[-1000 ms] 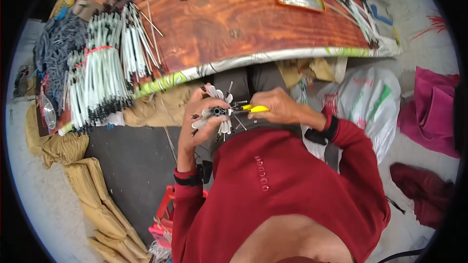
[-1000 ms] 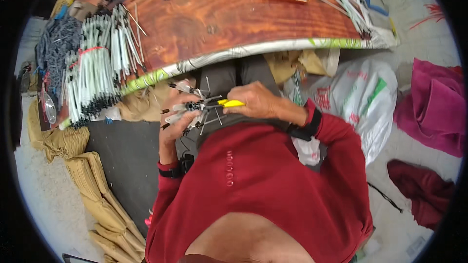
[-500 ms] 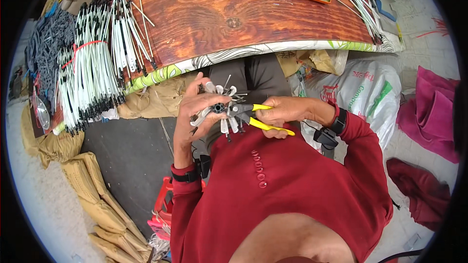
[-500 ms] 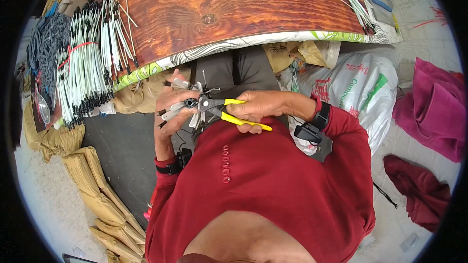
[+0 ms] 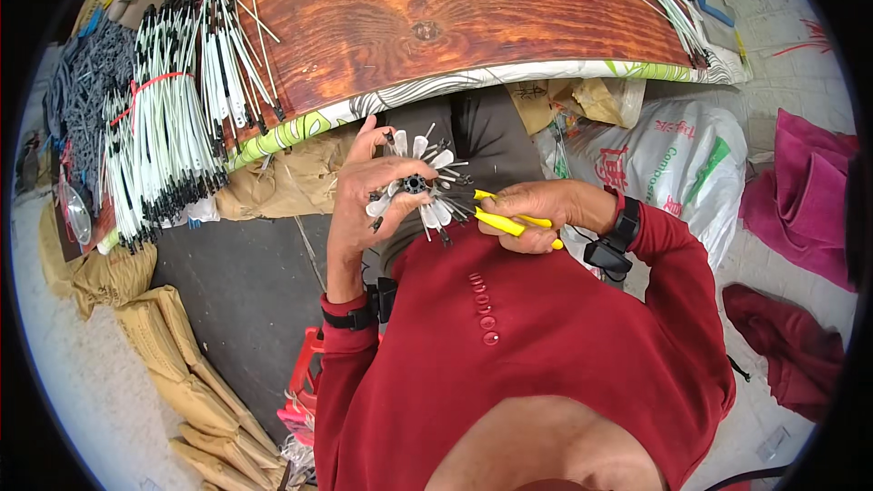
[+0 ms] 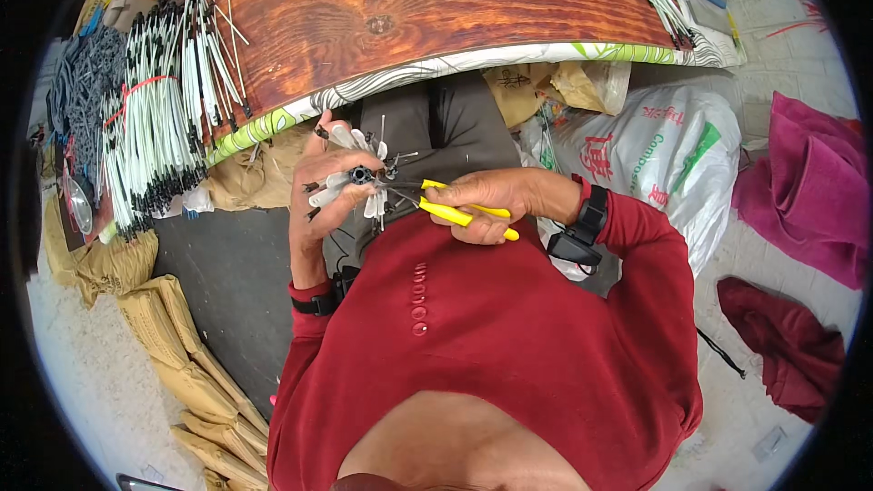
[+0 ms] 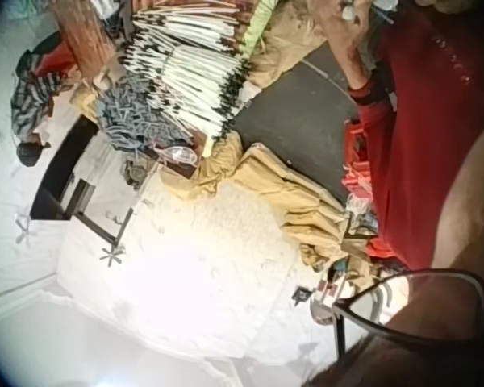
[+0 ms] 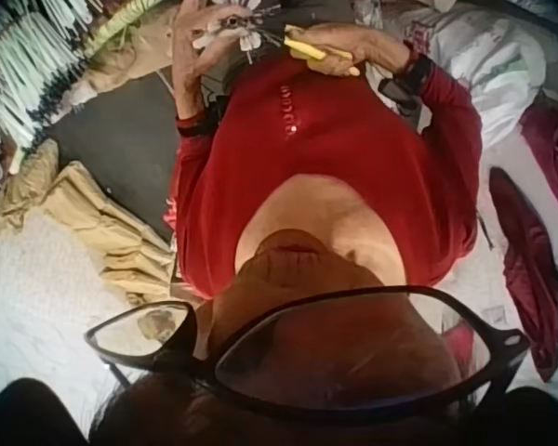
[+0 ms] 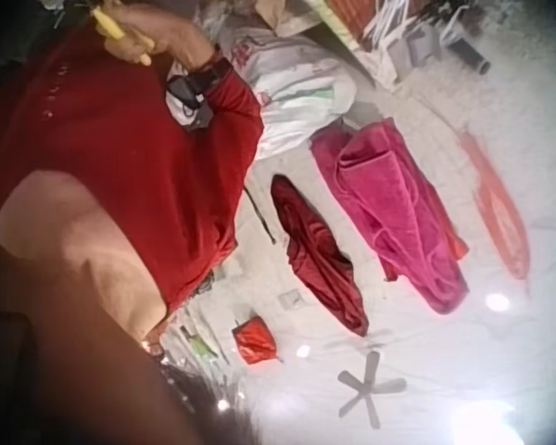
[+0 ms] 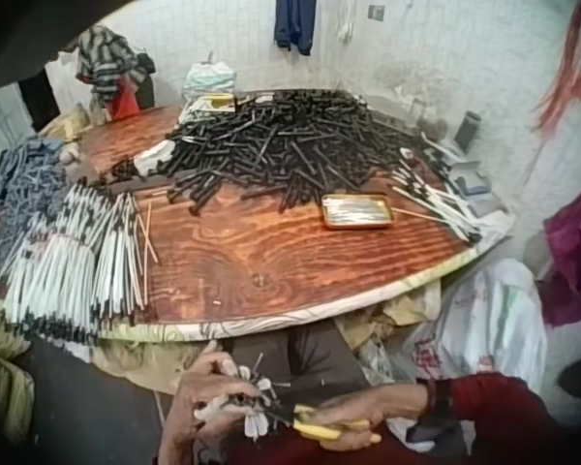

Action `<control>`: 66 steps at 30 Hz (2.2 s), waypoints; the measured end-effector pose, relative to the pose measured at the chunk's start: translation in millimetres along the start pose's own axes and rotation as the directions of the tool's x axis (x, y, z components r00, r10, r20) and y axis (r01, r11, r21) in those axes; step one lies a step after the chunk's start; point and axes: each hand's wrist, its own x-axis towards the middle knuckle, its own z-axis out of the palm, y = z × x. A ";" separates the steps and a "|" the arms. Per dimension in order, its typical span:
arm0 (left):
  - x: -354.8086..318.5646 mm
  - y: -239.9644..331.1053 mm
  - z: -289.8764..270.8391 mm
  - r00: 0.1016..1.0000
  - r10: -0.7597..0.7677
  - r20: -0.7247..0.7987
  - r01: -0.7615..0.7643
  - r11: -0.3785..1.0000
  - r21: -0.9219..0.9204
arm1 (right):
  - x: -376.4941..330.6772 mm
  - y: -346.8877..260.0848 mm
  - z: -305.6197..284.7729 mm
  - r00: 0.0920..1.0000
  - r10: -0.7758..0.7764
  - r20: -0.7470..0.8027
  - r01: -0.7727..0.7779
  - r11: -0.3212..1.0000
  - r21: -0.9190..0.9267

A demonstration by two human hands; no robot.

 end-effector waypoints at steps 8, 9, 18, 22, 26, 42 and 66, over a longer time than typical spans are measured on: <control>-5.2 -0.1 -1.2 1.000 -0.015 -0.005 0.015 0.998 -0.058 | -14.5 -12.0 12.7 0.963 -0.217 -0.163 0.157 0.935 -0.318; -5.8 -1.7 0.6 1.000 0.017 -0.003 -0.017 0.999 -0.050 | -17.3 -13.8 14.5 0.961 -0.199 -0.193 0.121 0.928 -0.351; -5.7 -6.9 1.2 0.998 0.061 0.002 -0.061 0.997 -0.036 | -24.1 -31.6 41.5 0.849 -0.223 -0.480 -0.097 0.826 -0.556; -10.4 -9.2 -3.0 0.998 -0.016 -0.055 0.014 0.999 -0.043 | -21.8 -28.2 67.8 0.571 -0.731 -0.374 -0.267 0.265 -0.927; -8.4 -7.8 -3.1 0.999 0.001 -0.039 -0.002 0.999 -0.044 | -22.6 -21.3 62.4 0.390 -0.900 0.194 -0.481 -0.379 -0.791; -2.0 -4.7 -12.0 0.998 -0.013 0.066 0.018 0.997 -0.078 | -30.5 -9.8 58.9 0.431 -0.899 -0.077 -0.432 -0.130 -0.892; -1.5 -0.4 -12.1 0.998 -0.027 0.062 0.032 0.996 -0.079 | -40.3 -28.6 42.4 0.742 -0.457 -0.490 -0.051 0.691 -0.721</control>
